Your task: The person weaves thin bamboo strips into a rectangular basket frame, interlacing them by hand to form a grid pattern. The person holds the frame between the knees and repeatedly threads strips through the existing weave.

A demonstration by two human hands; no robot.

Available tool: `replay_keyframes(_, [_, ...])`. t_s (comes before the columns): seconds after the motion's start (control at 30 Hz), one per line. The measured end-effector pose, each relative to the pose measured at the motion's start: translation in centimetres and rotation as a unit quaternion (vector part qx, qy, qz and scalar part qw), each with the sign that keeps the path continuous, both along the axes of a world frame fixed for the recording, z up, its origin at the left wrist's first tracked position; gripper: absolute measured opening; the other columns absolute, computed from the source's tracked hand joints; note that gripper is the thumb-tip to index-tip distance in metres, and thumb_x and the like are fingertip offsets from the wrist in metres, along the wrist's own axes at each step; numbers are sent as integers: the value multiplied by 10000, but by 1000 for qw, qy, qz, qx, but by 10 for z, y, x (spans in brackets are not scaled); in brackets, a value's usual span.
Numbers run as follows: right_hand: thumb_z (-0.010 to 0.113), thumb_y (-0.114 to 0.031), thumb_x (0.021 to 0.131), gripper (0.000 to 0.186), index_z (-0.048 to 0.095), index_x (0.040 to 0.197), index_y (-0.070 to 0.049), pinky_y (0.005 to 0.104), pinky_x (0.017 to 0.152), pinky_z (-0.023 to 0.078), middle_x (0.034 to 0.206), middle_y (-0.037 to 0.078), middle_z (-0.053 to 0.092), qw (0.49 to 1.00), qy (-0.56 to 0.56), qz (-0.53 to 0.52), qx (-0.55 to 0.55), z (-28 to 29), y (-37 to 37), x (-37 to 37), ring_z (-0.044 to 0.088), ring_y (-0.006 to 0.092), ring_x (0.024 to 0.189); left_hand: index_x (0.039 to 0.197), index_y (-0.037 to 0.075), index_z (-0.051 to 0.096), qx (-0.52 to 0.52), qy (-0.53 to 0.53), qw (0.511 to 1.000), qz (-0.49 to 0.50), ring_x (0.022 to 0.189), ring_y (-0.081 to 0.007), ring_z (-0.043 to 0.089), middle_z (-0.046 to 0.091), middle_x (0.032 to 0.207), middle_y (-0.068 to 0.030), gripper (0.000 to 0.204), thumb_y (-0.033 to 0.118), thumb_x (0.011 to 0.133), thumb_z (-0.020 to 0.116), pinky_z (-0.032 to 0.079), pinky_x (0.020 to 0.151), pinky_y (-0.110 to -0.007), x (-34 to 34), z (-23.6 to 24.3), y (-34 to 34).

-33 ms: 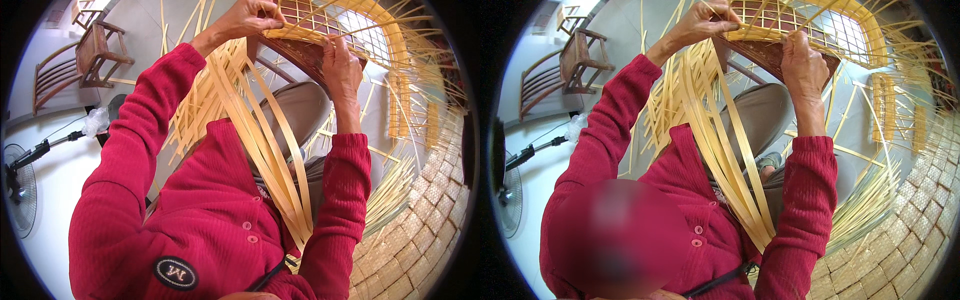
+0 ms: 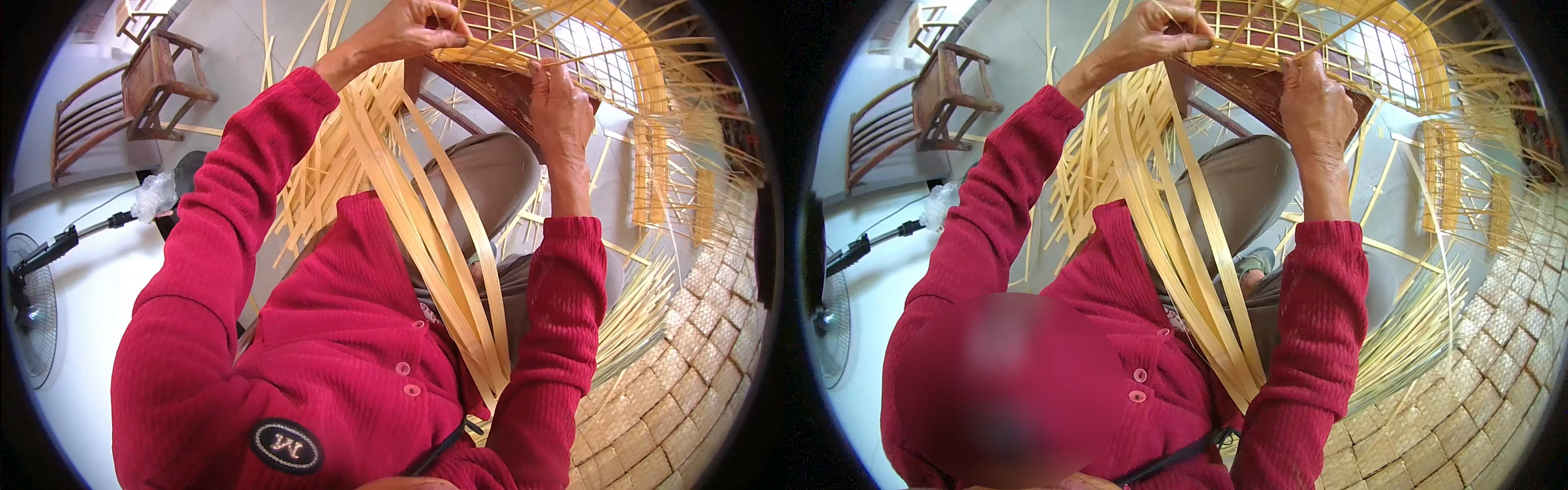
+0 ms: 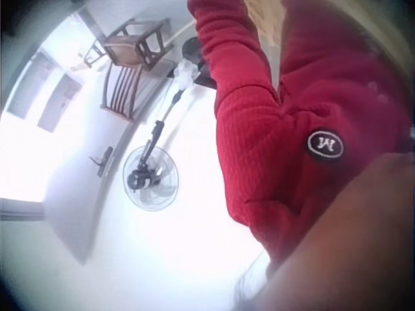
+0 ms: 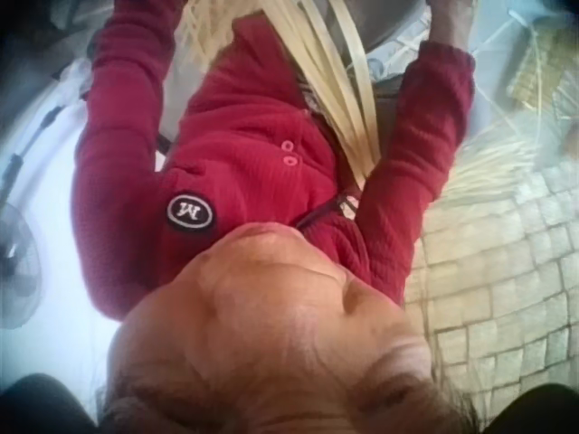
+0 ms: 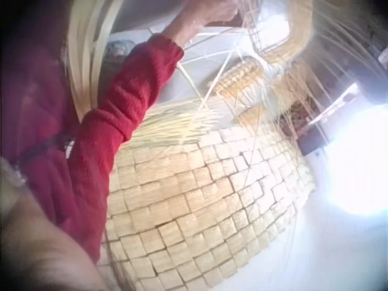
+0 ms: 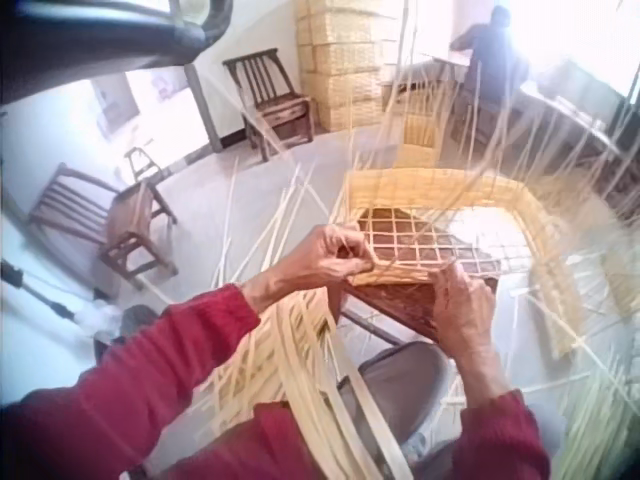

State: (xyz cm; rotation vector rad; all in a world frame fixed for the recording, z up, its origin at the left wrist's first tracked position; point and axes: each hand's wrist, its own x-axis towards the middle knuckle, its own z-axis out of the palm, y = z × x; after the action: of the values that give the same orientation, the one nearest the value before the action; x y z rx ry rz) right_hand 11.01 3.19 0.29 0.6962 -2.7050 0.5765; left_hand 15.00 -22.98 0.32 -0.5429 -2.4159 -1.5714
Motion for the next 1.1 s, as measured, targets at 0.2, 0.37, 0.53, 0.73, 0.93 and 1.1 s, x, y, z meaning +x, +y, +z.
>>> replay_keyframes(0.2, [548,-412,1018,335,699,1004,-114,529,738,558,829,203,728,993,0,-4,118,30,-18,-3,716,427,856,900,20,745,123,-50,989,-71,739,-59,577,628,815,25,49,41,880,705,455,662,-239,-10,-13,-26])
replay_keyframes(0.37, [548,-444,1009,403,743,958,-95,524,790,562,919,217,733,990,-79,-49,106,34,-52,23,713,432,924,1392,59,539,71,43,990,111,721,-31,474,579,1057,24,645,30,801,795,434,658,-205,17,-24,-22])
replay_keyframes(0.53, [545,-430,1014,401,739,952,-84,535,791,562,897,223,731,989,-109,-53,82,30,-54,17,713,436,910,1479,31,412,141,93,952,254,1040,-162,550,530,1269,-105,872,147,762,894,523,844,-274,19,-38,7])
replay_keyframes(0.73, [565,-394,1008,381,735,931,-62,532,771,565,873,241,725,993,-88,-42,74,26,-62,20,715,443,873,1462,-31,387,220,160,907,322,1298,-264,486,489,1402,-186,861,251,817,883,422,1092,-382,-4,-55,50])
replay_keyframes(0.93, [583,-380,1000,349,722,912,-72,539,769,561,867,241,722,993,-113,-30,29,22,-56,9,709,456,869,1449,-51,415,218,143,888,378,1315,-301,492,502,1407,-213,730,152,863,801,390,1119,-392,-16,-57,57])
replay_keyframes(1.1, [560,-345,1013,267,620,1073,-92,570,758,543,869,249,717,988,-156,2,14,10,-50,20,698,477,879,1434,-43,426,240,122,905,330,1322,-253,476,493,1410,-190,697,143,869,790,396,1118,-362,-4,-49,49])
